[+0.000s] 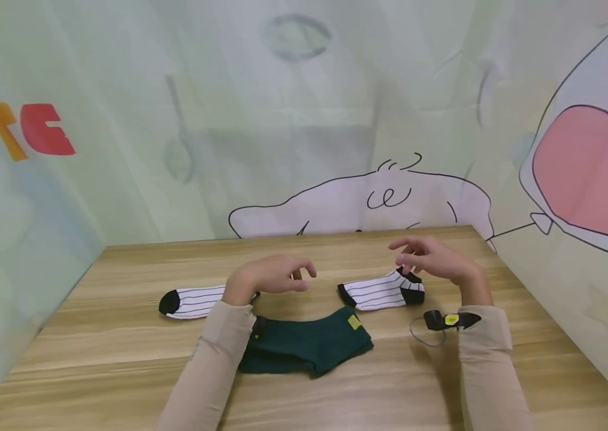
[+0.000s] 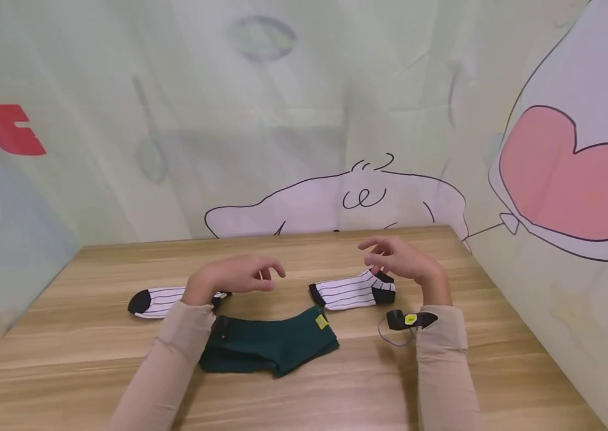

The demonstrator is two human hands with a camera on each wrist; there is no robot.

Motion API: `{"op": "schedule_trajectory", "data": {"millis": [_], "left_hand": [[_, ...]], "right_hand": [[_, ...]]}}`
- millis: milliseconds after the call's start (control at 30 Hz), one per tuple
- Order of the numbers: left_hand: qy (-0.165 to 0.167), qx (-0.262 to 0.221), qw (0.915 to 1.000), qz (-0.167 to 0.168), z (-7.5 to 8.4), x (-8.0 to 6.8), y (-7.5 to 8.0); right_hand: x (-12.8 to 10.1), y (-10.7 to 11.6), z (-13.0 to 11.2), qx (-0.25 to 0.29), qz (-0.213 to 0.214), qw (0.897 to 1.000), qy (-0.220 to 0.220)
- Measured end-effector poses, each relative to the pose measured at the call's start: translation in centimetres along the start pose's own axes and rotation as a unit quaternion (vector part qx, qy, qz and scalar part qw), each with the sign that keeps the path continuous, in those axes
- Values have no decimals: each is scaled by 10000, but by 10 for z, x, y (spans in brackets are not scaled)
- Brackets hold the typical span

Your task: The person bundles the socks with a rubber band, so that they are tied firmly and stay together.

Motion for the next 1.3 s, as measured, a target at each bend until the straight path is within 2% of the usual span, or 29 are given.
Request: {"op": "schedule_trajectory", "data": {"millis": [267, 533, 667, 800, 900, 1300], "left_hand": [[68, 181, 9995, -243, 8, 9, -15], [144, 148, 9992, -330, 7, 12, -19], [-111, 105, 9994, -325, 8, 15, -22], [-509, -36, 9982, -305, 9, 19, -27], [-650, -105, 9974, -300, 7, 21, -32], [-573, -45, 9972, -470, 17, 27, -46]], "right_hand": [[1, 5, 7, -260, 280, 9992, 149], [4, 6, 12, -314, 345, 9989, -15], [4, 6, 17, -340, 350, 9988, -72], [3, 8, 21, -419, 377, 9983, -150], [4, 7, 22, -513, 393, 9978, -176], [1, 12, 40, -1114, 479, 9925, -155]]}}
Point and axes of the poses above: each hand's wrist, its own x-axis towards the middle knuckle, its own y-axis out of the back of the hand, z = x × y, the point moved 4 cm from there along x, towards the middle knuckle, and after that the axes turned 10 degrees about z, right-handed, at the moved point
